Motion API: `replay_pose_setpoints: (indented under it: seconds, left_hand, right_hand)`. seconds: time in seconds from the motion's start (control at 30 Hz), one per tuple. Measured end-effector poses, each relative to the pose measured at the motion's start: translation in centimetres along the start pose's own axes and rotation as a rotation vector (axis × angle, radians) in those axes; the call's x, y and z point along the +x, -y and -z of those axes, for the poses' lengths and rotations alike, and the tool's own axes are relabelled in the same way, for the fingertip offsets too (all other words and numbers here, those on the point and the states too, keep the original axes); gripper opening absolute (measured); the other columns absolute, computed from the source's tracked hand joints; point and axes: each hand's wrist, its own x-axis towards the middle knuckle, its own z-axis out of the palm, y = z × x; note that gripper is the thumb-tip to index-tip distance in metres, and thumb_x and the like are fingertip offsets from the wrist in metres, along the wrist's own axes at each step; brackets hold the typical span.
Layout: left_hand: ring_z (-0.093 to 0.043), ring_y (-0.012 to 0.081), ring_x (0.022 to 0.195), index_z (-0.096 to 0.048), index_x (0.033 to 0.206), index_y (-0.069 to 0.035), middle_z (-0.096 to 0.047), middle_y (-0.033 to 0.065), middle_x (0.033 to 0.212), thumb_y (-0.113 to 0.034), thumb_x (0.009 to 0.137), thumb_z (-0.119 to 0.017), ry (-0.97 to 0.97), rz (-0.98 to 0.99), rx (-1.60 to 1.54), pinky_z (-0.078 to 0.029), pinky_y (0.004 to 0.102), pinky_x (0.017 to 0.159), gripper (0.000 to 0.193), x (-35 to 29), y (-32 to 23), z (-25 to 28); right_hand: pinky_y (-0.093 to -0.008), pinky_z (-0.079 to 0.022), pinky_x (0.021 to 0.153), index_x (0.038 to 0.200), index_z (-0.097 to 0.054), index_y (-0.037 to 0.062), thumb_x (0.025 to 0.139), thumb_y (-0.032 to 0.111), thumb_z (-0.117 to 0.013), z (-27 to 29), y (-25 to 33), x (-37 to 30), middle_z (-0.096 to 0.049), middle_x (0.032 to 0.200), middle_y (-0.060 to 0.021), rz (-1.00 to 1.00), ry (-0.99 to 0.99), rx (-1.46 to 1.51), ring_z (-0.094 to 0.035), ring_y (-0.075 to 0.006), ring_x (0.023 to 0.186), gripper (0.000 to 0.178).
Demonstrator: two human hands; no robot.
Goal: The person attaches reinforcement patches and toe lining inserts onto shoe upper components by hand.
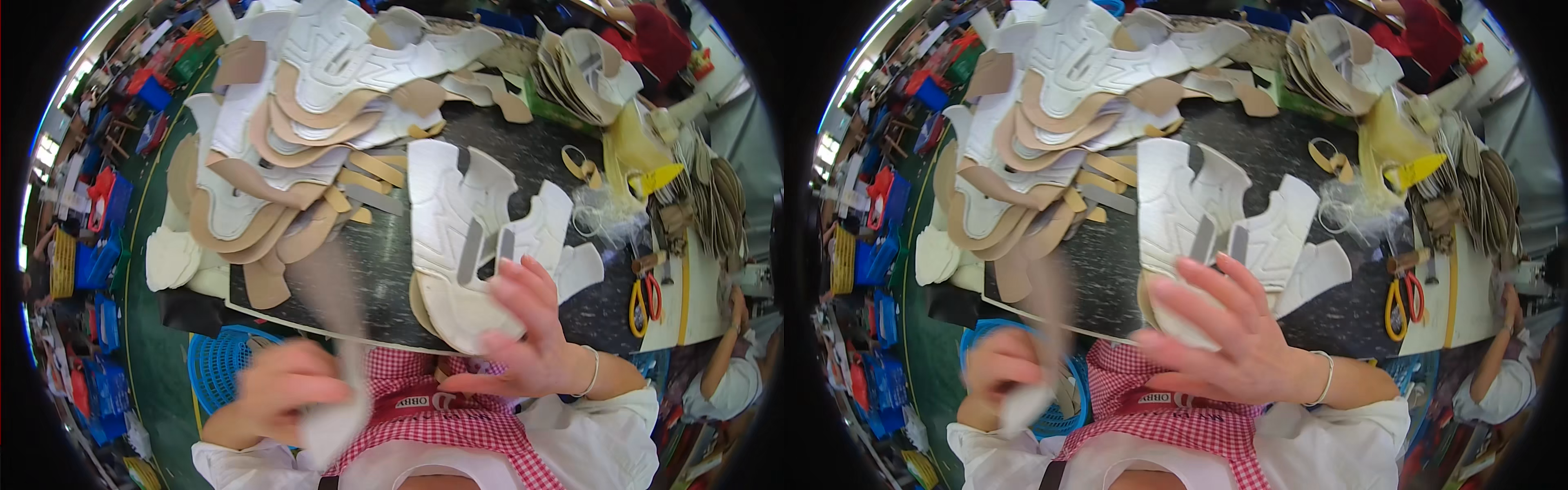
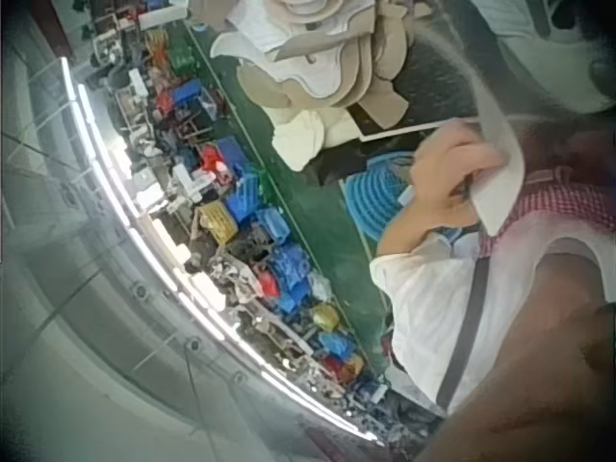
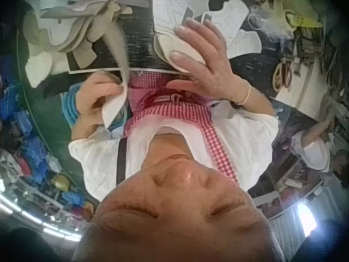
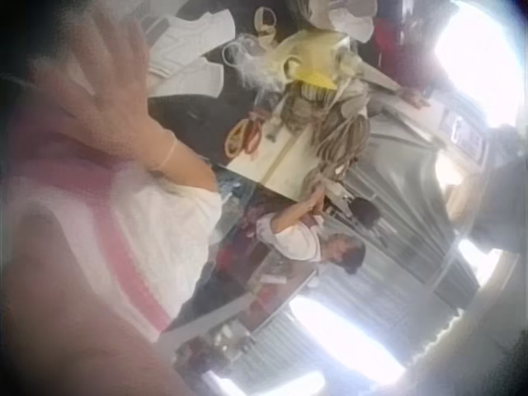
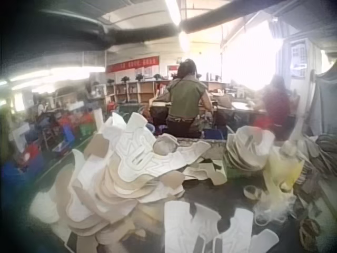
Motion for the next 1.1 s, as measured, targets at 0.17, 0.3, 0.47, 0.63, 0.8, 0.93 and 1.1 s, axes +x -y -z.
replay_pose_setpoints:
  seconds: [0.17, 0.3, 0.47, 0.63, 0.8, 0.93, 1.1]
  left_hand:
    - [-0.062, 0.0219, 0.063, -0.067, 0.096, 0.002, -0.064, 0.0115, 0.077, -0.005, 0.073, -0.073, 0.113, 0.142, -0.426, -0.047, 0.0283, 0.055, 0.025, 2.4, 1.8, -5.8]
    - [-0.057, 0.017, 0.05, -0.063, 0.078, -0.003, -0.058, 0.0063, 0.059, -0.009, 0.077, -0.072, 0.051, 0.427, -0.126, -0.043, 0.0268, 0.049, 0.011, 5.0, 3.0, -7.3]
    - [-0.047, 0.0195, 0.042, -0.047, 0.059, -0.007, -0.049, 0.0039, 0.049, -0.014, 0.078, -0.07, 0.16, 0.329, 0.265, -0.036, 0.0319, 0.046, 0.03, 6.1, 6.7, -8.8]
    - [-0.043, 0.0198, 0.04, -0.047, 0.058, -0.009, -0.048, 0.0024, 0.048, -0.014, 0.079, -0.069, 0.094, 0.387, 0.279, -0.033, 0.0315, 0.047, 0.031, 5.4, 7.3, -9.6]
    - [-0.043, 0.0194, 0.041, -0.05, 0.059, -0.008, -0.049, 0.0026, 0.049, -0.013, 0.077, -0.07, 0.139, 0.403, 0.304, -0.033, 0.0319, 0.047, 0.028, 5.9, 7.3, -9.6]
    - [-0.044, 0.0198, 0.043, -0.05, 0.057, -0.008, -0.049, 0.0032, 0.049, -0.013, 0.075, -0.072, 0.163, 0.406, 0.38, -0.034, 0.0323, 0.047, 0.029, 6.3, 7.0, -9.6]
    - [-0.043, 0.02, 0.041, -0.048, 0.055, -0.009, -0.048, 0.003, 0.048, -0.015, 0.074, -0.073, 0.099, 0.379, 0.408, -0.034, 0.0322, 0.046, 0.032, 6.0, 7.3, -10.1]
  right_hand:
    - [-0.039, -0.049, 0.082, 0.119, -0.062, 0.0136, 0.075, 0.023, -0.077, 4.2, -0.2, -3.5, -0.064, 0.103, -0.007, -0.17, 0.672, 0.171, -0.063, -0.0227, 0.097, 0.048]
    - [-0.0267, -0.052, 0.059, 0.114, -0.065, 0.0099, 0.077, 0.015, -0.077, 5.3, -0.8, -3.9, -0.065, 0.079, -0.0067, -0.52, 0.362, 0.289, -0.065, -0.02, 0.064, 0.039]
    - [-0.0293, -0.053, 0.062, 0.113, -0.061, 0.0048, 0.08, 0.009, -0.072, 4.4, -4.4, -4.7, -0.066, 0.082, -0.0113, -0.781, 0.276, 0.15, -0.067, -0.0194, 0.069, 0.035]
    - [-0.0304, -0.053, 0.061, 0.107, -0.06, 0.0035, 0.082, 0.009, -0.07, 3.9, -5.6, -5.5, -0.066, 0.085, -0.0109, -0.692, 0.258, 0.088, -0.066, -0.0209, 0.069, 0.027]
    - [-0.0308, -0.051, 0.054, 0.1, -0.058, 0.0043, 0.082, 0.009, -0.069, 3.9, -5.8, -5.3, -0.064, 0.086, -0.0113, -0.72, 0.295, 0.07, -0.066, -0.0237, 0.067, 0.021]
    - [-0.0313, -0.05, 0.052, 0.097, -0.058, 0.0057, 0.079, 0.006, -0.069, 3.4, -5.4, -5.1, -0.063, 0.084, -0.011, -0.618, 0.335, -0.078, -0.064, -0.024, 0.064, 0.021]
    - [-0.0346, -0.05, 0.058, 0.098, -0.057, 0.0076, 0.07, 0.0, -0.067, 5.2, -5.7, -4.5, -0.06, 0.088, -0.0106, -0.319, 0.28, -0.317, -0.063, -0.0256, 0.072, 0.03]
